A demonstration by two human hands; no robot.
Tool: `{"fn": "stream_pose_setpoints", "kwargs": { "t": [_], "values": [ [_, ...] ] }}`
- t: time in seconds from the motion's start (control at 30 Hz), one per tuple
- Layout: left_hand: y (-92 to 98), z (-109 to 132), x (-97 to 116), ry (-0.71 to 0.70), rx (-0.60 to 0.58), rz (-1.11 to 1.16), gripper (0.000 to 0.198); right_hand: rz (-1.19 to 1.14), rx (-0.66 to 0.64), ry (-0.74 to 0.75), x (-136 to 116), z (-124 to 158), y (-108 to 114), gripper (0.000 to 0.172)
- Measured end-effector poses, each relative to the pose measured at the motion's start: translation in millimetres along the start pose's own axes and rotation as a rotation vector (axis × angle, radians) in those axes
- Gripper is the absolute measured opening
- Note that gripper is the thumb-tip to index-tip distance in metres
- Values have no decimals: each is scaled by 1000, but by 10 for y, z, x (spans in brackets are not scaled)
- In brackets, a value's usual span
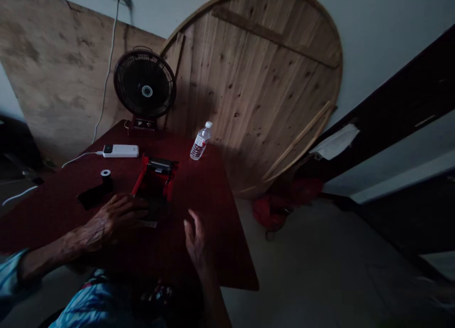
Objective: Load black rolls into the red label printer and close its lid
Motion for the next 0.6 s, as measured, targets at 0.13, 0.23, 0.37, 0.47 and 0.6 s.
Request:
{"fn": "stream_pose_setpoints", "kwargs": {
  "t": [0.13, 0.23, 0.37, 0.47, 0.6],
  "values": [
    [-50, 90, 10, 15, 55, -71, 25, -224, 39, -37, -240, -757, -83, 49],
    [-35, 117, 12, 20, 48, -72, 29, -379, 14, -81, -353, -1258, -146, 57],
    [-1, 129, 20, 32, 71, -67, 30, -443, -68, -91, -425, -1531, -208, 58],
    [-15, 136, 27, 30, 94, -53, 29, -424, -62, -65, -469, -1474, -189, 49],
    [-60, 159, 23, 67, 145, -29, 25, -344, 2, 49, -504, -1181, -138, 36]
  ]
}}
Point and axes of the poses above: each hand's wrist, its own z-axis away from the middle knuckle, its own y-axis out of the back of the hand, x = y × z, the point moved 2 cm from there along -z, towards the middle knuckle, and after that the axes turned 1 degree about -x, right-handed, at the moved point
